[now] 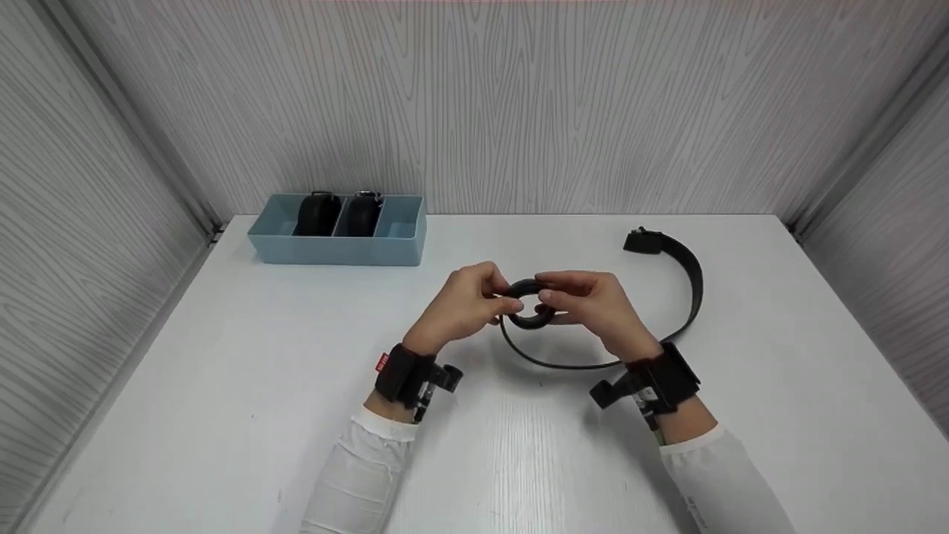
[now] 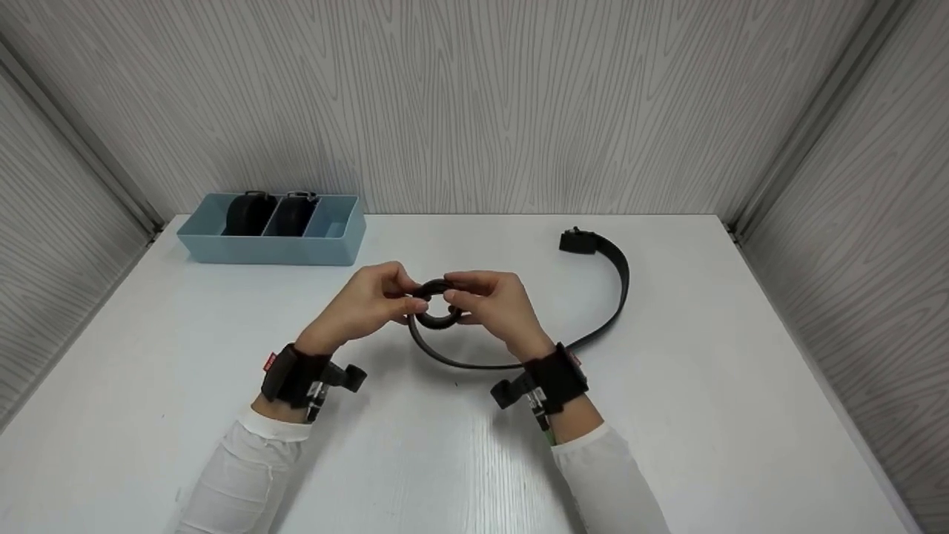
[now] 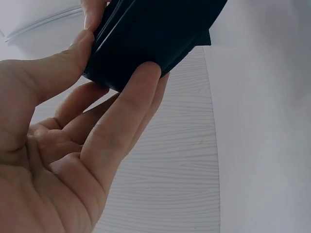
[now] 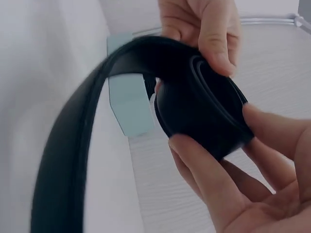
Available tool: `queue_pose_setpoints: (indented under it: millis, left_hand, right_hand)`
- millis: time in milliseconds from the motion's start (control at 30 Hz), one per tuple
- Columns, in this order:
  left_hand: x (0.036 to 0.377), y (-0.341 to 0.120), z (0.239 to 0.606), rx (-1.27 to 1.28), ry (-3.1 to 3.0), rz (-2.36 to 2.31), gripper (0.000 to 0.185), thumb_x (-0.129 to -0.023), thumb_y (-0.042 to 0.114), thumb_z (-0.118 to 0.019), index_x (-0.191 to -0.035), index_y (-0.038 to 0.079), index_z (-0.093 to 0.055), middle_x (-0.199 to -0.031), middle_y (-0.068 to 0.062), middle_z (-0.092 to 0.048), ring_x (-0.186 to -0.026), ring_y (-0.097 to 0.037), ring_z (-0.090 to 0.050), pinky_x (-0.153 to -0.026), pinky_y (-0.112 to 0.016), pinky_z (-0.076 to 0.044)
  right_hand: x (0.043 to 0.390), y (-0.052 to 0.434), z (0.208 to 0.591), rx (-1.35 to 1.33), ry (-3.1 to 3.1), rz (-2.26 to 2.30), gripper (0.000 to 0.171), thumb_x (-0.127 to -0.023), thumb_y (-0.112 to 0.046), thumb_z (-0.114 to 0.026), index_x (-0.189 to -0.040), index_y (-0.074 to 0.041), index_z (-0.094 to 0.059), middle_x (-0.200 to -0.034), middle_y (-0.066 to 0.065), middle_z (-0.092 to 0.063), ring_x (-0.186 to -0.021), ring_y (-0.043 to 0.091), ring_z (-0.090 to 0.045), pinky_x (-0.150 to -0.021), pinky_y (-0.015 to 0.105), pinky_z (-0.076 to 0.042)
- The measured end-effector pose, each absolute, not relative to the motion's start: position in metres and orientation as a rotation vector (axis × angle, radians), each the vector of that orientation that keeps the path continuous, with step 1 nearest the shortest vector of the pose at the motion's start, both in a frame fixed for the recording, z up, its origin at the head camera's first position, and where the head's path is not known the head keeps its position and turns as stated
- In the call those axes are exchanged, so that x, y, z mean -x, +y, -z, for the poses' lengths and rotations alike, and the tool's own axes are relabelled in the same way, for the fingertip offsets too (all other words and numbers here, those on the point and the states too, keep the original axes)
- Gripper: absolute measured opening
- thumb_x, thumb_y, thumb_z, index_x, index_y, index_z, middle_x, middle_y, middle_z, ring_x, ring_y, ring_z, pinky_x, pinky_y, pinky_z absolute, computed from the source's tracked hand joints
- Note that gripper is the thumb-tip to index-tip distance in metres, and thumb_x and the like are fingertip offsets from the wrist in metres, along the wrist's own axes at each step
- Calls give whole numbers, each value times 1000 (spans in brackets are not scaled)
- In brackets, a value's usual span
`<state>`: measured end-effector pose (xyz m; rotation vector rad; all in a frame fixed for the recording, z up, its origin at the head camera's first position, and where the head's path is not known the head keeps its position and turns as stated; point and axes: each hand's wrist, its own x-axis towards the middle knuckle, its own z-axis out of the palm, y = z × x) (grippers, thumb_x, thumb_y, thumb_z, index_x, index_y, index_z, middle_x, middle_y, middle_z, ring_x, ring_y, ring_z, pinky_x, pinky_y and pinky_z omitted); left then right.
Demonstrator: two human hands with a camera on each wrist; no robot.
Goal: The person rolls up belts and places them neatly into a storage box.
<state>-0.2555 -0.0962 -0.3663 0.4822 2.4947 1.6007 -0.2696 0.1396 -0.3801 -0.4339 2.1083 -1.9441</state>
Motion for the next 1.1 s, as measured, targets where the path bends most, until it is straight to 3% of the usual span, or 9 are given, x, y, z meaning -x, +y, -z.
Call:
queue_pose_setpoints:
  millis: [133, 267, 500, 767, 933, 1100]
  left_hand:
    - [255, -98, 364, -533, 2481, -1501, 16, -94, 11, -78, -98, 3, -65, -93, -8, -75, -78, -18, -69, -68, -29, -55]
    - [255, -97, 365, -533, 2468, -1481, 16, -95, 13, -78, -100, 4, -67, -95, -8, -75, -84, -26, -71, -69, -29, -56]
    - [257, -92, 369, -396, 2500, -1653, 20, -95, 19, -79, -101, 6, -65, -113, -9, -75, -87, -21, -74, -74, -31, -58]
    - [257, -94, 365, -463, 2477, -1637, 15, -96, 11, -76, -99, 3, -64, -97, -10, -77, -86, -28, -73, -72, -30, -56]
    - [256, -98, 363, -527, 2503, -1499, 13, -95, 11, -77, -98, 5, -65, -96, -7, -76, -83, -24, -71, -68, -27, -51]
    - [256, -96, 366, -513, 2498, -1514, 14, -96, 12, -76, -100, 5, -65, -99, -7, -76, -85, -27, -71, -68, -28, -53]
  right_hand:
    - [268, 142, 377, 526, 2184, 1767, 38, -96, -12, -77, -130, 2, -70, -124, 15, -72, -103, 29, -73, -83, 38, -61]
    - [268, 142, 377, 503, 2179, 1733, 37, -96, -11, -76, -130, 2, -70, -121, 16, -74, -99, 28, -73, -80, 37, -62]
    - [271, 139, 381, 350, 2078, 2006, 38, -97, -7, -74, -132, 6, -67, -115, 15, -75, -93, 24, -75, -81, 41, -61]
    - [270, 141, 379, 391, 2092, 1955, 38, -96, -11, -76, -131, 1, -70, -122, 17, -73, -101, 27, -74, -85, 41, -60]
    - [267, 140, 376, 487, 2167, 1765, 39, -96, -13, -77, -132, 0, -70, -126, 16, -72, -102, 27, -72, -82, 38, -61]
    - [269, 138, 378, 452, 2166, 1768, 37, -96, -10, -76, -132, 0, -70, -123, 17, -73, -99, 27, -73, -79, 37, -62]
